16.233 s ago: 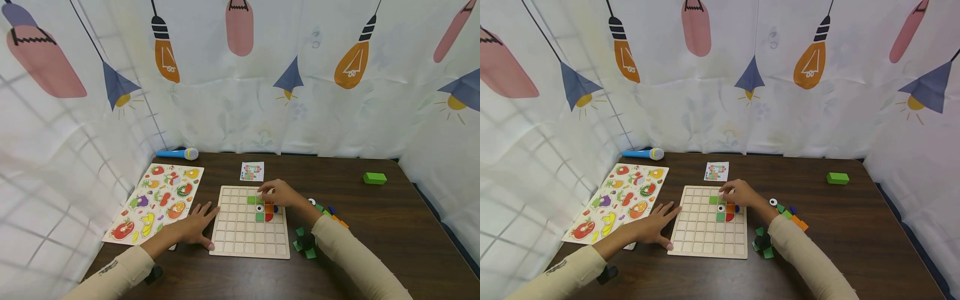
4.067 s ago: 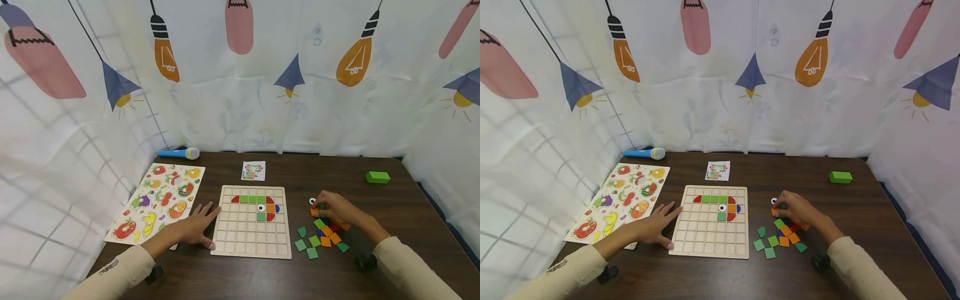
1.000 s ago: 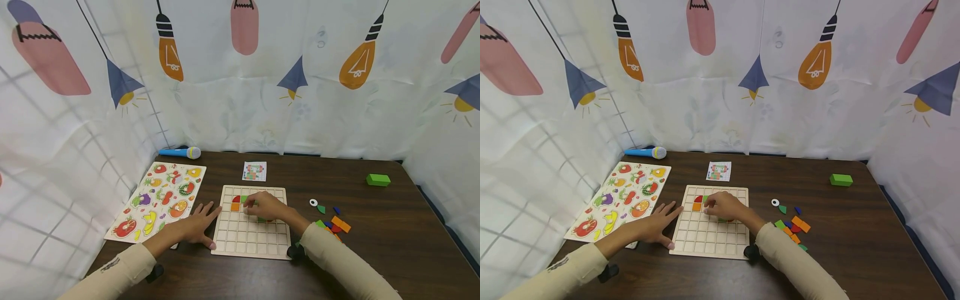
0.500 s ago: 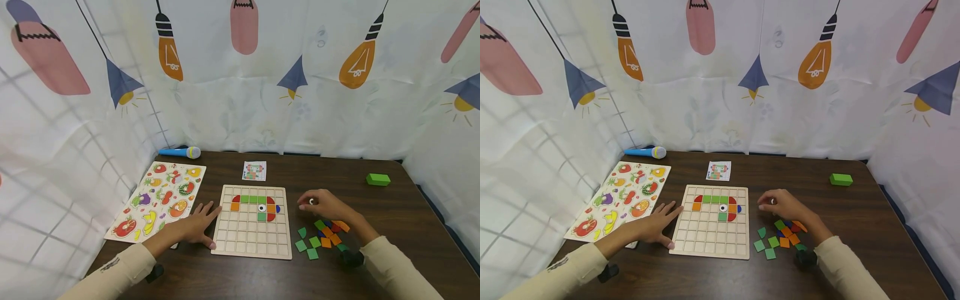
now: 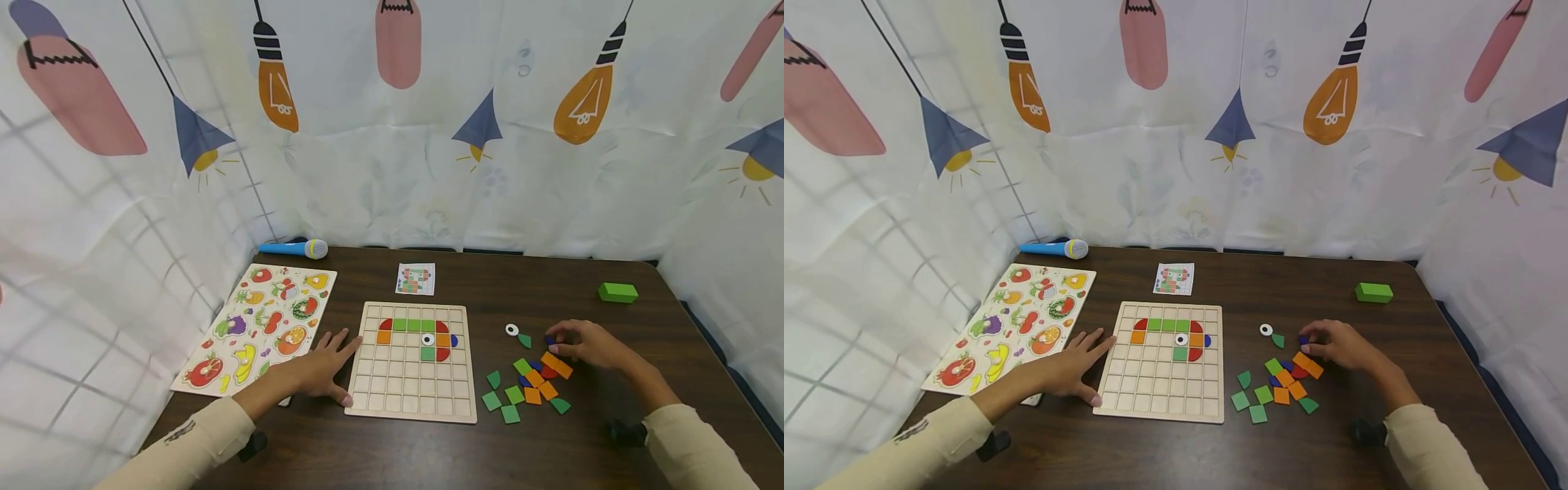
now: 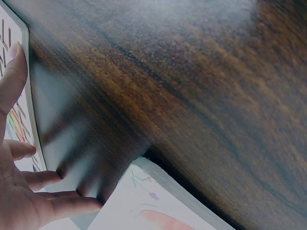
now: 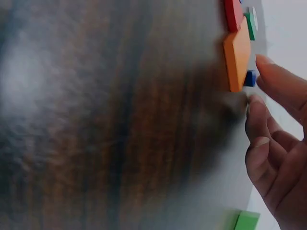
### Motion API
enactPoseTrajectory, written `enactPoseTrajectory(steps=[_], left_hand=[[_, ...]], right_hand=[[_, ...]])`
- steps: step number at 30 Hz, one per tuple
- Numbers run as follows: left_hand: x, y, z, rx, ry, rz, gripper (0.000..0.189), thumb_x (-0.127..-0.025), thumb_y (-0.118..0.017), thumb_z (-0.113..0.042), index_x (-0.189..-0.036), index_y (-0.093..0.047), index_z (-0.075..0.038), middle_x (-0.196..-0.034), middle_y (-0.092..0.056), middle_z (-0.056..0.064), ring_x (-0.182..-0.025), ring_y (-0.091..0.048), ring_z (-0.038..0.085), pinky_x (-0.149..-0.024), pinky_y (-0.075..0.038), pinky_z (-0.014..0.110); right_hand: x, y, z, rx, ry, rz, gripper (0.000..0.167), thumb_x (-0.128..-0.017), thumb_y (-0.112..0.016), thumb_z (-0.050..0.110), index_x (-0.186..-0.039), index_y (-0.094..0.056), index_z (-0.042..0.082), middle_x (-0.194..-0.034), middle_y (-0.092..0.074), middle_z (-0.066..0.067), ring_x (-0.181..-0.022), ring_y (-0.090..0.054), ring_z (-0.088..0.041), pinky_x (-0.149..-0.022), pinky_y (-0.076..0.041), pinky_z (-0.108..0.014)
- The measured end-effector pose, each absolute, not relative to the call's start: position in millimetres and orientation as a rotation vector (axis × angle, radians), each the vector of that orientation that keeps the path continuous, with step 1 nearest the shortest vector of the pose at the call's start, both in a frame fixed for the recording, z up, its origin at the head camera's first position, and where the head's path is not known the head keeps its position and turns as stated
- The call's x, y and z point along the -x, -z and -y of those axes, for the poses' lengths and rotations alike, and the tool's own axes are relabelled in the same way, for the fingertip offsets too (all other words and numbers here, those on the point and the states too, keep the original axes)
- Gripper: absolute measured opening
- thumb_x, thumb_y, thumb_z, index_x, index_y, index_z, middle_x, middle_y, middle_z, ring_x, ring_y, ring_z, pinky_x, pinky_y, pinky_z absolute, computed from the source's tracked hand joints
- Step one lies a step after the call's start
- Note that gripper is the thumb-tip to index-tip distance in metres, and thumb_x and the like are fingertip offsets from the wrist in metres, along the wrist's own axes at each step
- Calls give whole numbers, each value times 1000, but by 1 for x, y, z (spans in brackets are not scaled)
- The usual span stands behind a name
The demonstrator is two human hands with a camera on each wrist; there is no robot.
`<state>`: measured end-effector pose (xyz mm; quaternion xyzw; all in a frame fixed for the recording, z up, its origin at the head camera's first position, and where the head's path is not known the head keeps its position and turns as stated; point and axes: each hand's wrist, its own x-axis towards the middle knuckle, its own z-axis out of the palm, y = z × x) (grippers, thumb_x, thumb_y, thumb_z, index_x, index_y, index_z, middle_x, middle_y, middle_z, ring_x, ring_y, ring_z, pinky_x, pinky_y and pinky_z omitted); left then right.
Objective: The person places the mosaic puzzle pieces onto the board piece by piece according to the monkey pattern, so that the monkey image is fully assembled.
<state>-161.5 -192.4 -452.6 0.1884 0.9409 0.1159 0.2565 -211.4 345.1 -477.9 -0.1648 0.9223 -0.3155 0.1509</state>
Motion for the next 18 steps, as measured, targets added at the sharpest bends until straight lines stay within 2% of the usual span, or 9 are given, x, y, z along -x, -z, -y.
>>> enactPoseTrajectory(steps=[9, 18], left_hand=[[162, 453, 192, -498, -313, -2558, 111, -75, -84, -51, -161, -22, -16, -166, -13, 24, -149, -13, 56, -112, -30, 67], [161, 452, 191, -488, -319, -2554, 110, -75, -84, -49, -160, -23, -15, -166, -12, 24, -149, -13, 56, -112, -30, 68]], right_hand=[[210, 486, -344, 492, 880, -2752, 27, -96, -70, 23, -115, -68, 5, -96, -63, -6, -60, -55, -8, -56, -50, -26], [207, 485, -339, 540, 779, -2815, 19, -96, -70, 22, -109, -68, 8, -99, -65, -4, -68, -47, -6, -60, -43, -24]])
